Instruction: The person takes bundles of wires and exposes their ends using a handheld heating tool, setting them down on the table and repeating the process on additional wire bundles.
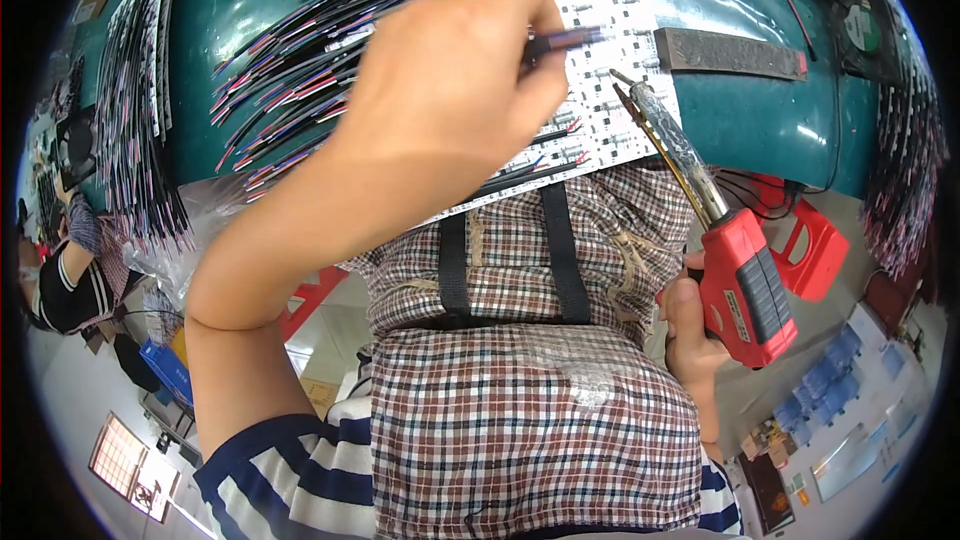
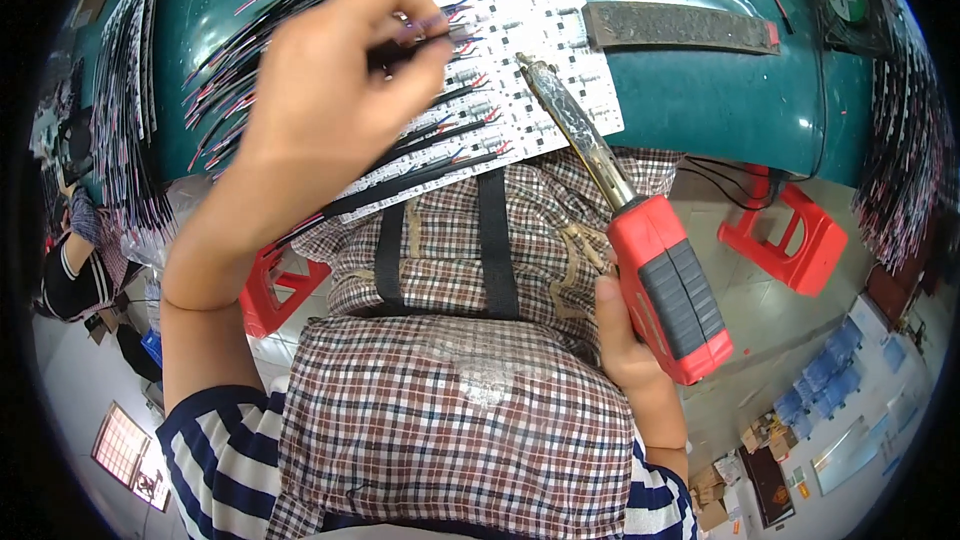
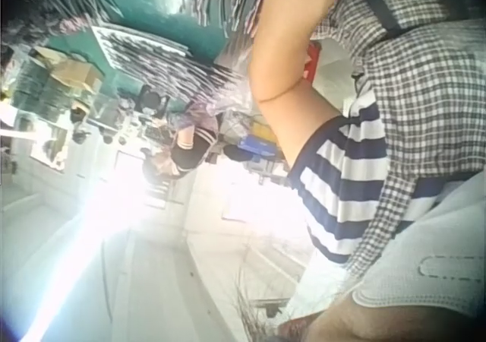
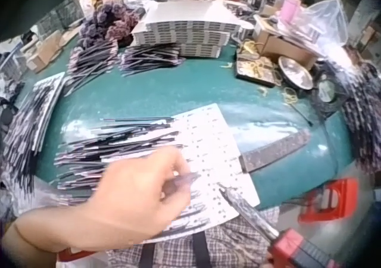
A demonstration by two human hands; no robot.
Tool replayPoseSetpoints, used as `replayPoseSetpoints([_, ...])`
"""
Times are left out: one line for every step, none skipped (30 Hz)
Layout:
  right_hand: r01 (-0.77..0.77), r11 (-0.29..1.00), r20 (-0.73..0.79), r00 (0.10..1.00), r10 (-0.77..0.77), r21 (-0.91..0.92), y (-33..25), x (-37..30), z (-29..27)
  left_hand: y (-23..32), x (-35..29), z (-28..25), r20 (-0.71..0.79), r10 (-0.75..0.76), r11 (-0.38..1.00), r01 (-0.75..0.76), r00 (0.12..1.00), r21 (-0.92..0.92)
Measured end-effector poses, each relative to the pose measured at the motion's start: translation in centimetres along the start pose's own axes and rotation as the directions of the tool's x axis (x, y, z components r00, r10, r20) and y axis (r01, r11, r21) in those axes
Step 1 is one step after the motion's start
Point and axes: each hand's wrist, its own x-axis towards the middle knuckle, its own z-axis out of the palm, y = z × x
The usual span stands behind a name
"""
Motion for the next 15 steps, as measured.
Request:
replayPoseSetpoints([0.001, 1.0, 0.022, 1.0, -0.001, -0.013, 0.0, 0.0, -0.1, -0.2, -0.4, 0.6, 0.028, -0.02, 1.0, 0.02, 0.999, -0.004])
replayPoseSetpoints([0.0, 1.0, 0.029, 1.0, 0.0, -0.009, 0.1, 0.0, -0.2, -0.3, -0.7, 1.0, 0.057, -0.04, 0.999, 0.041, 0.998, -0.008])
replayPoseSetpoints([0.026, 0.998, 0.064, 0.998, -0.023, -0.05, 0.2, 0.1, -0.3, -0.4, -0.9, 1.3, 0.047, -0.036, 0.999, 0.036, 0.998, 0.009])
replayPoseSetpoints([0.053, 0.994, 0.099, 0.994, -0.044, -0.092, 0.3, 0.2, -0.5, -0.5, -1.0, 1.5, 0.05, -0.044, 0.999, 0.043, 0.998, 0.01])
replayPoseSetpoints([0.049, 0.995, 0.106, 0.994, -0.039, -0.09, 0.2, 0.2, -0.6, -0.6, -1.1, 1.8, 0.061, -0.044, 0.998, 0.042, 0.997, 0.035])
replayPoseSetpoints([0.037, 0.994, 0.133, 0.991, -0.023, -0.104, 0.1, 0.2, -0.7, -0.6, -1.2, 1.9, 0.072, -0.045, 0.997, 0.041, 0.996, 0.06])
replayPoseSetpoints([0.027, 0.993, 0.158, 0.987, -0.008, -0.115, 0.0, 0.2, -0.8, -0.4, -1.3, 1.8, 0.07, -0.035, 0.995, 0.029, 0.997, 0.094])
replayPoseSetpoints([0.024, 0.993, 0.165, 0.986, -0.006, -0.111, 0.1, 0.2, -0.9, -0.4, -1.3, 1.8, 0.072, -0.043, 0.994, 0.036, 0.996, 0.099])
replayPoseSetpoints([0.042, 0.993, 0.163, 0.986, -0.023, -0.113, 0.3, 0.2, -1.0, -0.4, -1.4, 1.8, 0.056, -0.041, 0.995, 0.036, 0.998, 0.096])
replayPoseSetpoints([0.059, 0.992, 0.16, 0.986, -0.04, -0.114, 0.5, 0.3, -1.0, -0.4, -1.4, 1.8, 0.04, -0.039, 0.995, 0.035, 0.998, 0.094])
replayPoseSetpoints([0.057, 0.992, 0.165, 0.986, -0.038, -0.11, 0.3, 0.4, -1.1, -0.3, -1.5, 1.8, 0.036, -0.046, 0.995, 0.042, 0.998, 0.093])
replayPoseSetpoints([0.019, 0.991, 0.165, 0.986, 0.003, -0.132, -0.1, 0.7, -1.2, -0.3, -1.6, 1.8, 0.039, -0.051, 0.994, 0.047, 0.998, 0.096])
replayPoseSetpoints([-0.016, 0.988, 0.164, 0.986, 0.041, -0.153, -0.3, 0.9, -1.2, -0.2, -1.7, 1.7, 0.03, -0.041, 0.995, 0.037, 0.999, 0.097])
replayPoseSetpoints([-0.016, 0.989, 0.169, 0.985, 0.042, -0.15, -0.3, 1.0, -1.2, -0.1, -1.8, 1.7, 0.021, -0.029, 0.995, 0.027, 0.999, 0.098])
replayPoseSetpoints([-0.009, 0.99, 0.174, 0.984, 0.033, -0.142, -0.3, 1.1, -1.2, -0.1, -1.8, 1.6, 0.022, -0.034, 0.994, 0.032, 0.999, 0.101])
